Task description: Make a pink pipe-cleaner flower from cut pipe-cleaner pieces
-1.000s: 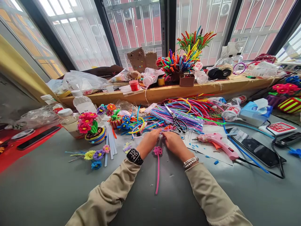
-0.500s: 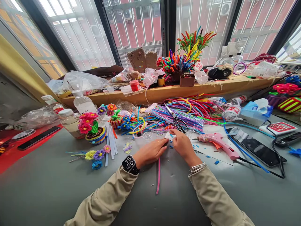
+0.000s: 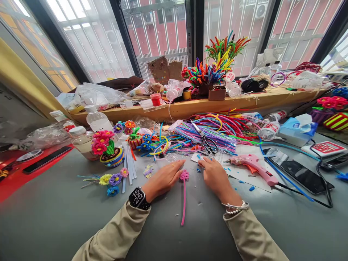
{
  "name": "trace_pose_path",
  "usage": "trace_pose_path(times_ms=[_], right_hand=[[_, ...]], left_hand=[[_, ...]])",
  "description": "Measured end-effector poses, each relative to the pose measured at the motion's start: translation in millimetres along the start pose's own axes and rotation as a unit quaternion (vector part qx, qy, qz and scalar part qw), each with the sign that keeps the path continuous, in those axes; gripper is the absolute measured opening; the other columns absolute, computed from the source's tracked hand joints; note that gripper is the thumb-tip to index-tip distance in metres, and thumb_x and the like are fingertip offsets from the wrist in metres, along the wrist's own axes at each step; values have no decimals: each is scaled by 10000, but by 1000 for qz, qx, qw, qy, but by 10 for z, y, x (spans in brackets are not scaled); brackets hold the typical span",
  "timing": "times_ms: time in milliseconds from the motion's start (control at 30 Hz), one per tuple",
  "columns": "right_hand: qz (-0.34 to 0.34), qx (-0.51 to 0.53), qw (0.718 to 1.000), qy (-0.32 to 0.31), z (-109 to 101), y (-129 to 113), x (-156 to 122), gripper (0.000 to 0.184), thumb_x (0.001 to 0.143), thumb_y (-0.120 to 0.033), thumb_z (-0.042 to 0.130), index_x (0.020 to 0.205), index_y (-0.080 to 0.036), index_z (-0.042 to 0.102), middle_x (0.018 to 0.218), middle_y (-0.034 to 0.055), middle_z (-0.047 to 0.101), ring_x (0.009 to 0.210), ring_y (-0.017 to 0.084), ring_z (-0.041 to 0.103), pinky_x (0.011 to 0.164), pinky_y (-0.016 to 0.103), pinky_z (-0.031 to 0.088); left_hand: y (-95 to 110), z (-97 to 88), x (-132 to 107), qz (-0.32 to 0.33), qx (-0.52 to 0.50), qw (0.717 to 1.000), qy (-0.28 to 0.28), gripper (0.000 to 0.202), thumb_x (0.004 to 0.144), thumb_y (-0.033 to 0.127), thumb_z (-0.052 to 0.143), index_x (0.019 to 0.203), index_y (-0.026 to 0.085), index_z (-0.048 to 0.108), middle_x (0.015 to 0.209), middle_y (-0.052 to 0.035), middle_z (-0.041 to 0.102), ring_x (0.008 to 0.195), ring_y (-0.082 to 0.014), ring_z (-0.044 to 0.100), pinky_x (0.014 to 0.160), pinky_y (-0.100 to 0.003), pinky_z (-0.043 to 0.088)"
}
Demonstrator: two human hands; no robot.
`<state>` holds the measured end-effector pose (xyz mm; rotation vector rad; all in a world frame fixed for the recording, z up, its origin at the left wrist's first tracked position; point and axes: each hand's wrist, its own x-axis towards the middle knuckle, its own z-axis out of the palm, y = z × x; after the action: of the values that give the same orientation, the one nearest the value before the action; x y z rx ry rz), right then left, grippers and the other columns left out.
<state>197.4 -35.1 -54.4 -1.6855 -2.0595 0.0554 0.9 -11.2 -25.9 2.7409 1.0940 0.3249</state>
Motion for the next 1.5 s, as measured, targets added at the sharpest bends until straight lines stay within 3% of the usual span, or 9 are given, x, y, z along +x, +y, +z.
trace_pose_path(times_ms=[200,367,533,767,933,1100,1233,1333,1500], right_hand=[[-54,33,998,19,76,-44,24,540,611,13,343,1077,-167,548,1121,80,576,1097,190,473,928,378,369],[24,113,990,81,-8,-49,33,501,643,-22,308,1085,-154,505,1023,58,630,995,176,546,867,345,416],[82,135,984,82,-103,-51,10,437,657,-49,309,1024,-169,514,1006,40,638,943,173,569,826,309,424],[112,134,980,91,-147,-35,-23,391,666,-68,335,984,-186,530,922,26,666,812,176,605,726,292,450],[36,119,991,47,-113,0,-93,346,680,-91,360,945,-180,564,916,40,655,852,176,593,750,307,452],[-40,89,995,-8,-115,5,-150,266,753,-190,426,956,-189,597,1047,66,612,1040,202,508,896,355,372],[11,67,998,-6,-171,-7,-159,284,827,-338,371,792,-215,625,849,35,669,857,195,590,874,357,365],[67,67,995,23,-181,-11,-159,338,841,-370,335,719,-213,608,738,24,665,747,180,599,720,288,415],[70,92,993,25,-147,-8,-158,318,835,-388,344,743,-220,596,735,6,664,691,162,595,608,238,395]], left_hand=[[18,4,23,10,13,1000,21,416,866,304,225,1241,143,307,1241,-110,454,1173,-158,380,951,-323,334],[86,32,156,60,18,998,-8,396,859,254,243,1221,111,319,1210,-131,473,1169,-170,380,955,-317,317],[136,88,285,94,18,995,-39,369,849,267,285,1191,141,335,1217,-109,469,1161,-182,385,955,-358,311],[-41,-18,-41,49,20,998,-31,392,861,276,249,1213,139,352,1250,-102,448,1170,-161,383,979,-336,302],[-159,-84,-291,-1,39,999,-7,415,857,293,262,1232,131,337,1260,-113,433,1175,-170,378,971,-343,323],[-91,-101,-296,17,34,999,-29,427,856,299,266,1248,139,322,1293,-90,397,1206,-166,330,989,-330,300],[-97,-101,-401,-30,59,998,-18,447,856,292,256,1259,102,296,1245,-132,446,1160,-186,397,960,-345,335],[-133,-99,-506,-54,77,995,20,428,854,246,250,1255,103,291,1211,-138,478,1136,-181,426,936,-342,363],[-96,-60,-322,36,90,995,-3,418,837,190,274,1242,97,316,1293,-106,393,1212,-169,318,998,-313,287]])
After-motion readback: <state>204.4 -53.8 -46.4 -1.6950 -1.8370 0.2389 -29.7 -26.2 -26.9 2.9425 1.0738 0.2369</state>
